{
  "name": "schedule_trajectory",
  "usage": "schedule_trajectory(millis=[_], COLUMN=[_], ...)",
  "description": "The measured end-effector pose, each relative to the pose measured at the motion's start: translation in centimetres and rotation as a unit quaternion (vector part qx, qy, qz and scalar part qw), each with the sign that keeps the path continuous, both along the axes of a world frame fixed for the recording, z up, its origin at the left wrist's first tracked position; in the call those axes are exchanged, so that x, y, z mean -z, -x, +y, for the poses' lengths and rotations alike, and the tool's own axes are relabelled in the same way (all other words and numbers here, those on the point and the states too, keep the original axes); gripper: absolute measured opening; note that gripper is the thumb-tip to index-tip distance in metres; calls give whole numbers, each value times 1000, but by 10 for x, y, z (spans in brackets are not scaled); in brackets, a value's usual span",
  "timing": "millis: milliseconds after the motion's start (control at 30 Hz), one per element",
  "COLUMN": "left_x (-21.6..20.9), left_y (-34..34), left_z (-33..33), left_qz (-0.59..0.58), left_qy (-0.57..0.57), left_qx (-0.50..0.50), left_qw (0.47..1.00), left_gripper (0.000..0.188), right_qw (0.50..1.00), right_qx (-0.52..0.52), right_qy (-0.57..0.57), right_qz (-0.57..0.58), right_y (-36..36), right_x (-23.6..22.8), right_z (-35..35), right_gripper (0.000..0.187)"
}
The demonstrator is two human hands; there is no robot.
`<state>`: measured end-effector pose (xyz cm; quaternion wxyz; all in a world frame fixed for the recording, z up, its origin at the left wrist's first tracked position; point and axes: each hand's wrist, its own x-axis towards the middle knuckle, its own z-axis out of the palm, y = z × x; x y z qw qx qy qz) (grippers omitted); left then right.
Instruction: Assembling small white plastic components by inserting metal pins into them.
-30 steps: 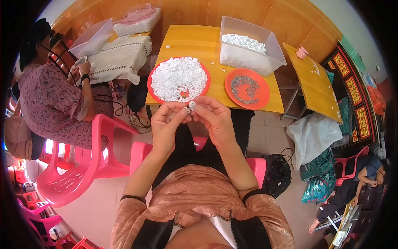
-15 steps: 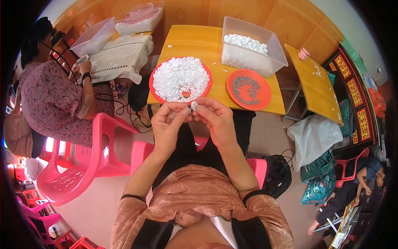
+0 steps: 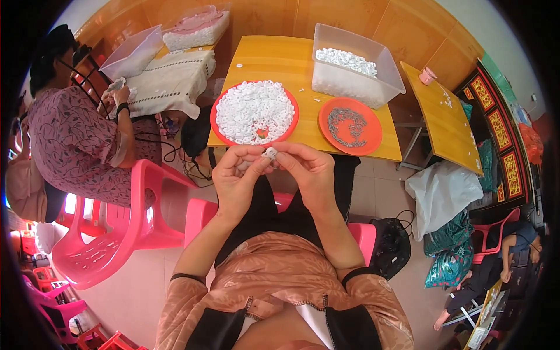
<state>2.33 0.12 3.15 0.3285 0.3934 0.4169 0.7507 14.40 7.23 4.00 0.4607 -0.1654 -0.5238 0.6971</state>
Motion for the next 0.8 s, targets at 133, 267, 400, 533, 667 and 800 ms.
schedule_trajectory(millis=[133,267,400,533,667,800], left_x=[2,3,11,13,7,9], left_y=[1,4,11,23,23,22], left_z=[-1,0,3,13,13,12], left_qz=[3,2,33,136,195,188], left_qy=[-19,-27,-27,-54,-78,-102], left_qx=[0,5,21,66,102,112], left_qw=[1000,1000,999,987,972,970], left_gripper=[19,20,25,26,29,32], right_qw=[1000,1000,997,990,982,974], right_qx=[-11,-5,-35,-79,-100,-125], right_qy=[4,10,64,113,143,171], right_qz=[0,1,4,28,72,79], right_y=[-2,-3,-5,-5,0,-2], right_x=[-5,-5,-2,-1,0,6], right_z=[-3,-2,3,3,-1,0], right_gripper=[19,15,13,16,20,26])
